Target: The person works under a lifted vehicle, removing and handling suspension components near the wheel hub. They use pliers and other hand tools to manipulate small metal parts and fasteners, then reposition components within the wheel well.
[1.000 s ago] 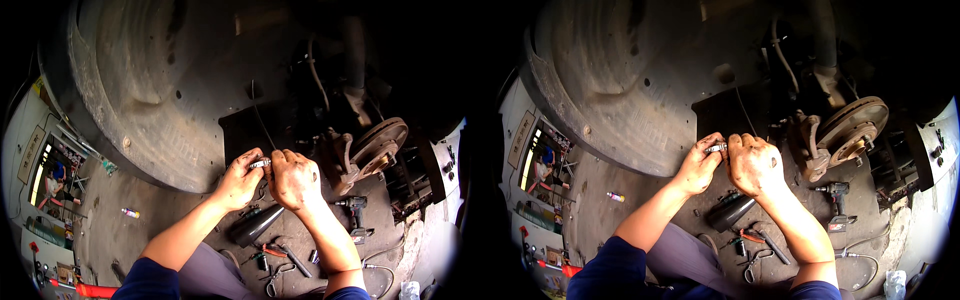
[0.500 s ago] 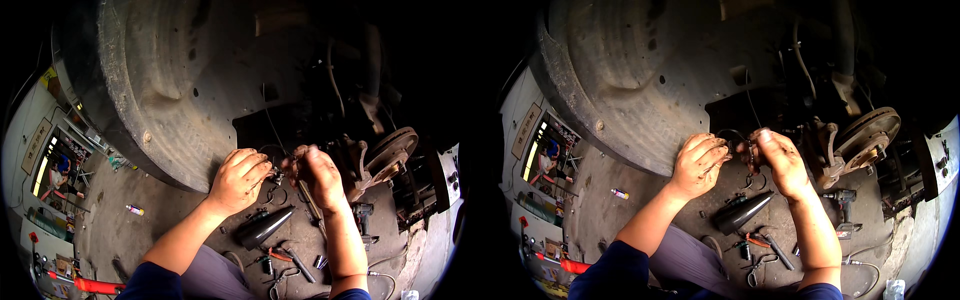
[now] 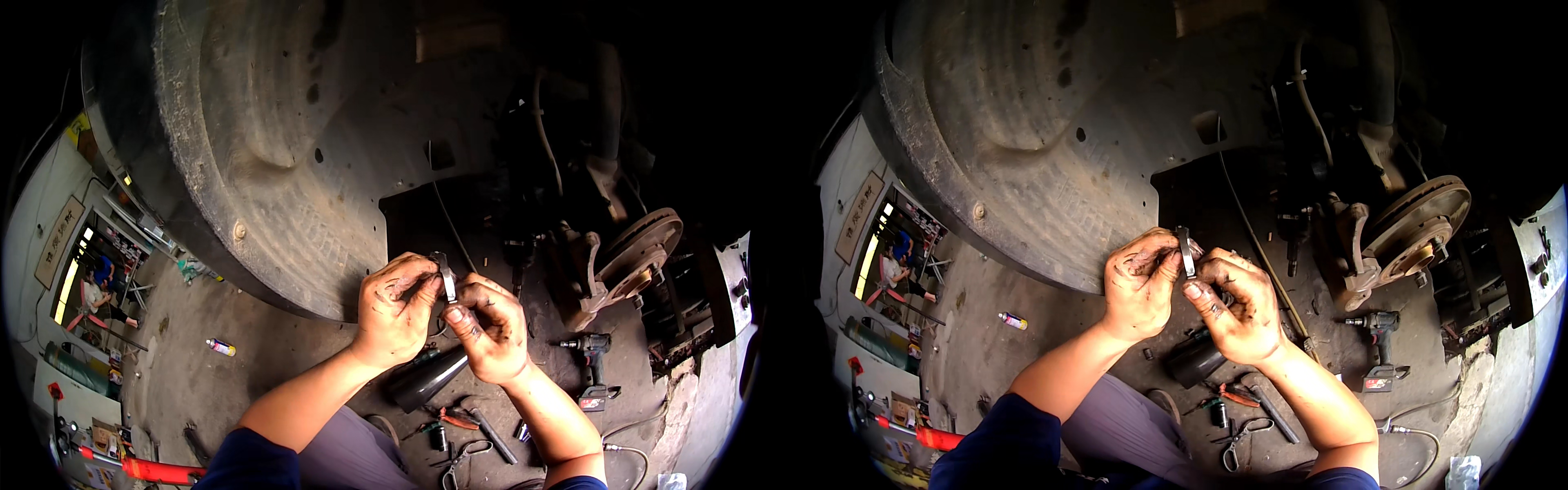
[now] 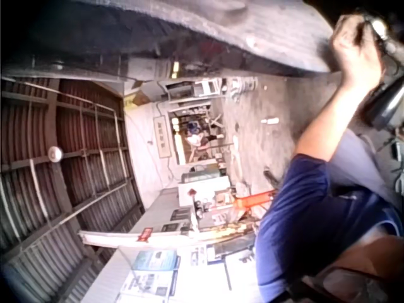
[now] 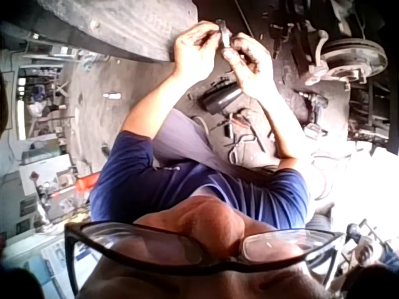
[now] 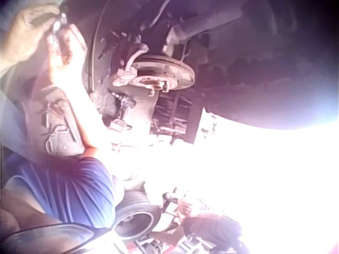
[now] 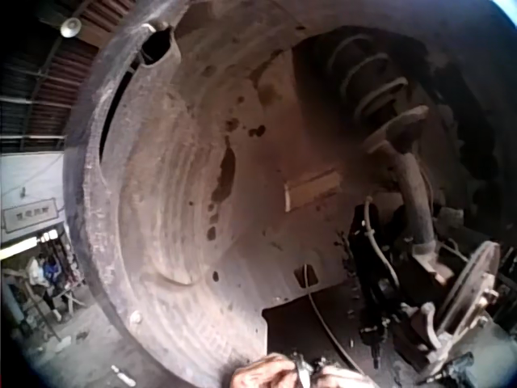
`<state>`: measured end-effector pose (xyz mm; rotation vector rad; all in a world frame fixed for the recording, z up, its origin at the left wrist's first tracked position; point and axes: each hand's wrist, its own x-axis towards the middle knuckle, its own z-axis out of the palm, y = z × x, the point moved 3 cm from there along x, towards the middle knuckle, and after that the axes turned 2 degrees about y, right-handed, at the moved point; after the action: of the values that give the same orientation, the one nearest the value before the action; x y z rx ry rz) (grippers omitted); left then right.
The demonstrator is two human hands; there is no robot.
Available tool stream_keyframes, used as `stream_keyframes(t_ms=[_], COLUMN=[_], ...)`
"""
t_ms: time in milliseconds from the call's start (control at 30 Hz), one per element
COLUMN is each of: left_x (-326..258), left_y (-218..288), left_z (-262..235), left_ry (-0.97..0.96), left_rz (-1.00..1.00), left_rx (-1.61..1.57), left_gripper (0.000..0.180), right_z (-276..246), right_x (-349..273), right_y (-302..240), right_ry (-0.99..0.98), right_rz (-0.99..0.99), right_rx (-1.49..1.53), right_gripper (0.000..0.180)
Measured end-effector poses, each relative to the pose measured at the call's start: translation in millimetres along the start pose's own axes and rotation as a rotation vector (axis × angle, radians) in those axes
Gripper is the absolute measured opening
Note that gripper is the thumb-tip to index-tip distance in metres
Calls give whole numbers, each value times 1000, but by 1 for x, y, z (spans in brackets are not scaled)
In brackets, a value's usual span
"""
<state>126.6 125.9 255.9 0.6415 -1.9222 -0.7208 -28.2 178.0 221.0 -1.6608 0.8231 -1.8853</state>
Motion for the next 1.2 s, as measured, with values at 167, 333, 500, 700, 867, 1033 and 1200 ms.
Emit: stream_keyframes(t_ms=[167, 333, 500, 700, 867, 1033, 1200], left_x=[-5, -9, -5, -7, -9, -11, -14], left_y=[-6, -11, -7, -6, -20, -24, -27], left_z=[8, 11, 12, 11, 6, 4, 3], left_ry=[16, 50, -26, -62, -202, -228, -248], left_rz=[-167, -272, -349, -521, -502, -537, -621], left_rx=[-257, -485, -645, -835, -982, -996, -1074], left_gripper=[13, 11, 9, 12, 16, 17, 17], right_z=[2, 5, -1, -5, -4, -7, -8], right_x=[-7, -8, -8, -6, -7, -9, -6], right_y=[3, 4, 4, -4, -6, -5, -6], right_ry=[41, 100, 120, 44, 1, -61, -68], right_rz=[-64, -160, -227, -340, -367, -369, -438], right_rx=[-30, -37, -92, -209, -263, -320, -344], right_gripper=[13, 14, 13, 18, 22, 25, 27])
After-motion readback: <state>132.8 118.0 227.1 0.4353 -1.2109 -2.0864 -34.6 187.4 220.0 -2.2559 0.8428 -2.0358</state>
